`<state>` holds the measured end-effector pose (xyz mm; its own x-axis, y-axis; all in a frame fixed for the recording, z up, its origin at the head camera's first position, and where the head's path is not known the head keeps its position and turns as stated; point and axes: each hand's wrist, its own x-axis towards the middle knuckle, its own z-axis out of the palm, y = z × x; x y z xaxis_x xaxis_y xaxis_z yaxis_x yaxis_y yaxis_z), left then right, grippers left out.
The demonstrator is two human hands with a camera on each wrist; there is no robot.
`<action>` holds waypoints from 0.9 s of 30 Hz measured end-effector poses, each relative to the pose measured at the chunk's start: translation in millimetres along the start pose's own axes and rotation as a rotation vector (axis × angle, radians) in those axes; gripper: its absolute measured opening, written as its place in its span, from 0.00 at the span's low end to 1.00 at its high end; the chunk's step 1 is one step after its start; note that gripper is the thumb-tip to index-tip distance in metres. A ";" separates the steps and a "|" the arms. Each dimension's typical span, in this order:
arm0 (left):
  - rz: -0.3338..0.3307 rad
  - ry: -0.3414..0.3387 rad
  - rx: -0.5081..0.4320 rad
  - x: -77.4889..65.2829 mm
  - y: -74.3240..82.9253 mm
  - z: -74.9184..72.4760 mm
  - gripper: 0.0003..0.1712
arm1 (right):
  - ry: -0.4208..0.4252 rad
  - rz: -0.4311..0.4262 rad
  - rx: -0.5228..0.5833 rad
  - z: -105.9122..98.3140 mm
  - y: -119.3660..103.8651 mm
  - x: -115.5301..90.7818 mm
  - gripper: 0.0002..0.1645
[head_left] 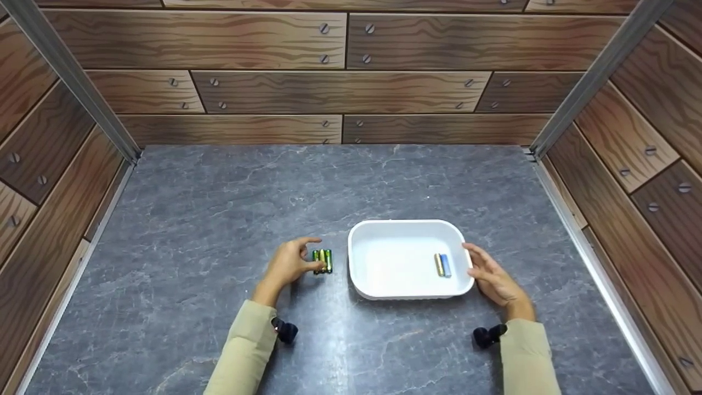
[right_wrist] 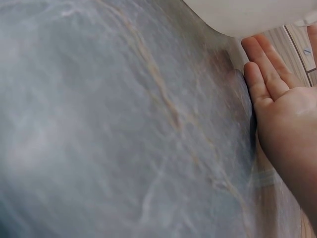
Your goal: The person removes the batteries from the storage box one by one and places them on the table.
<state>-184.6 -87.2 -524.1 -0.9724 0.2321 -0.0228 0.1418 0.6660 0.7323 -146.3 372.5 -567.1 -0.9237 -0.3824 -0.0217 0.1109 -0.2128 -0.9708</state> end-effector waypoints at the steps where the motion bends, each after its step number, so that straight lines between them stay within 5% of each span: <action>1: 0.002 0.000 -0.003 -0.3 2.1 -0.6 0.31 | 0.002 0.003 0.000 0.2 0.0 -0.1 0.32; 9: 0.074 0.007 -0.052 -1.6 19.4 -0.5 0.26 | 0.067 0.058 -0.026 2.3 -2.6 -1.4 0.32; 27: 0.193 0.022 -0.064 -0.2 49.9 9.5 0.21 | 0.066 0.047 -0.033 4.2 -3.9 -1.8 0.31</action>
<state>-175.5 -47.2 -494.0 -0.9324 0.3346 0.1363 0.3142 0.5644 0.7634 -143.5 370.3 -562.3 -0.9402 -0.3307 -0.0818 0.1434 -0.1662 -0.9756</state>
